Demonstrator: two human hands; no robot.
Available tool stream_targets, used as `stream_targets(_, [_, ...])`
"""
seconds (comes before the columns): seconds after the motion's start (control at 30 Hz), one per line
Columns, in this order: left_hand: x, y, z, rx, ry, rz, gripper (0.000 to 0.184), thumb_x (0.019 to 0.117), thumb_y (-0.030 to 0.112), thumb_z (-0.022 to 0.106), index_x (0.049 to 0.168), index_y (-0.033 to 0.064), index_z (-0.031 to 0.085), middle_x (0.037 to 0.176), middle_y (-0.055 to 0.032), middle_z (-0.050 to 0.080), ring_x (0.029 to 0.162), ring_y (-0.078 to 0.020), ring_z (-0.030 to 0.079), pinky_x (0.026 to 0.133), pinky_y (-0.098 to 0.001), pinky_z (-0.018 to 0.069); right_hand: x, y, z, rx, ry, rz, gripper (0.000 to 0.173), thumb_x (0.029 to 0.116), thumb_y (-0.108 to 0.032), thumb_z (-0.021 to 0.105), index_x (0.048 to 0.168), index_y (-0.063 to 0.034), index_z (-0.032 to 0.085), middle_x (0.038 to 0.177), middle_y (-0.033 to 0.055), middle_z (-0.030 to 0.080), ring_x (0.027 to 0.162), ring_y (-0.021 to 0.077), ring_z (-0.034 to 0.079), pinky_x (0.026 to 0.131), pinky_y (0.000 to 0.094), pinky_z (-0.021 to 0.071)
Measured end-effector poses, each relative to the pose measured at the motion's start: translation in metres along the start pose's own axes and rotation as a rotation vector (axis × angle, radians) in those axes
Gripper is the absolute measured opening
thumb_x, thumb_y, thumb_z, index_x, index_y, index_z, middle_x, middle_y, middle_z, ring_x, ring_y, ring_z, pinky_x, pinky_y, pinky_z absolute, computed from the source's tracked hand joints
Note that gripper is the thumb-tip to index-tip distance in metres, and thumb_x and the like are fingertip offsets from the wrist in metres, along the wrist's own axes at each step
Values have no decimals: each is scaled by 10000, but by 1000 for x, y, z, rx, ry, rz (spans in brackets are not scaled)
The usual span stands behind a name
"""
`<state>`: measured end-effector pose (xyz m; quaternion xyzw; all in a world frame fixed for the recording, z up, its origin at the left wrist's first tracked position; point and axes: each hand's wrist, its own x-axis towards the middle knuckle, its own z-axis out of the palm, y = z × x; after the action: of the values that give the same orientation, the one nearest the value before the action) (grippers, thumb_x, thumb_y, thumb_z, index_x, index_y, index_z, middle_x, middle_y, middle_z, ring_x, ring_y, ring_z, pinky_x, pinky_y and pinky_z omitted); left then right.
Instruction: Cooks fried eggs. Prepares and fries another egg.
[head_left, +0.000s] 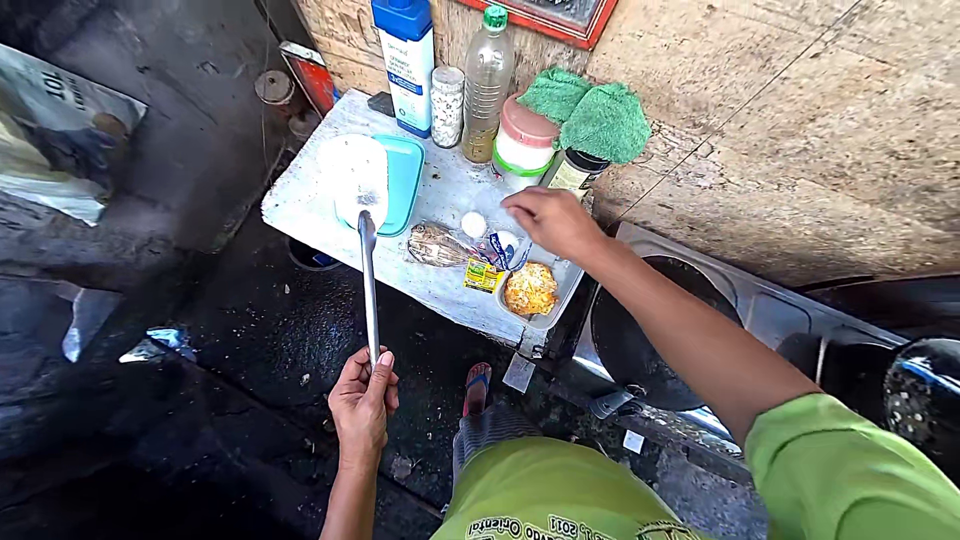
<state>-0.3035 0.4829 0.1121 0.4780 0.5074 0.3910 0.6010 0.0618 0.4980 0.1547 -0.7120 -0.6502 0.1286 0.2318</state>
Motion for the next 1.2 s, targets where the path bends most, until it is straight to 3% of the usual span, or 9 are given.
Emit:
stream_targets(0.13, [2, 2, -5, 5, -17, -4, 131, 1000, 24, 583, 1116, -21, 622, 662, 21, 647, 433, -18, 539, 375, -146, 446, 47, -11, 29, -190, -529, 228, 206, 1014, -23, 561, 1136, 42, 714, 1102, 270, 706, 1100, 455, 670, 975, 616, 505])
stream_targets(0.27, [-4, -4, -19, 16, -2, -13, 147, 983, 25, 597, 1120, -18, 628, 669, 26, 652, 439, -19, 548, 381, -150, 457, 50, -8, 40, -154, -429, 504, 260, 940, 17, 624, 1190, 86, 650, 1161, 334, 661, 1152, 504, 638, 978, 649, 498])
stream_targets(0.37, [-7, -11, -26, 21, 15, -48, 154, 991, 30, 590, 1129, -29, 624, 673, 16, 654, 438, -22, 546, 379, -152, 455, 46, -2, 37, -109, -307, 614, 425, 983, -281, 709, 1146, 107, 650, 1135, 350, 659, 1130, 517, 638, 964, 666, 493])
stream_targets(0.47, [-7, -13, -26, 12, 33, -79, 153, 1003, 27, 583, 1138, -35, 618, 667, 14, 650, 434, -16, 536, 378, -146, 445, 48, 4, 40, -143, -380, 537, 416, 1066, -317, 577, 1097, 76, 709, 1130, 323, 685, 1149, 492, 643, 994, 651, 476])
stream_targets(0.57, [-6, -12, -24, -16, 43, -80, 143, 1004, 18, 583, 1133, -35, 616, 657, 10, 645, 427, -19, 533, 372, -147, 444, 52, 9, 50, -216, -554, 407, 239, 994, -113, 643, 1177, 13, 730, 1175, 278, 699, 1177, 464, 643, 1028, 648, 474])
stream_targets(0.7, [-4, -11, -23, -25, 18, -67, 154, 993, 22, 583, 1135, -30, 615, 673, 20, 651, 441, -15, 544, 387, -146, 457, 56, -9, 55, -434, -780, 363, 277, 930, -80, 727, 1136, 95, 668, 1192, 304, 664, 1172, 478, 632, 962, 643, 497])
stream_targets(0.9, [-6, -12, -20, -21, 11, -69, 154, 989, 23, 588, 1128, -34, 621, 677, 20, 650, 444, -14, 544, 386, -147, 457, 55, -12, 66, -475, -885, 346, 484, 992, -80, 633, 1439, 70, 520, 1463, 301, 524, 1395, 468, 475, 1130, 646, 369])
stream_targets(1.1, [-6, -14, -20, -25, -8, -84, 157, 987, 21, 590, 1129, -38, 619, 674, 15, 647, 440, -17, 543, 382, -150, 456, 60, -11, 62, -431, -875, 329, 516, 976, -82, 670, 1423, 116, 505, 1485, 343, 471, 1412, 496, 439, 1147, 630, 359])
stream_targets(1.2, [-5, -13, -18, -22, -17, -99, 157, 995, 21, 582, 1135, -41, 618, 680, 8, 648, 444, -20, 545, 386, -148, 457, 62, -1, 63, -411, -794, 292, 477, 984, -221, 709, 1280, 134, 590, 1379, 372, 505, 1246, 514, 564, 1041, 602, 469])
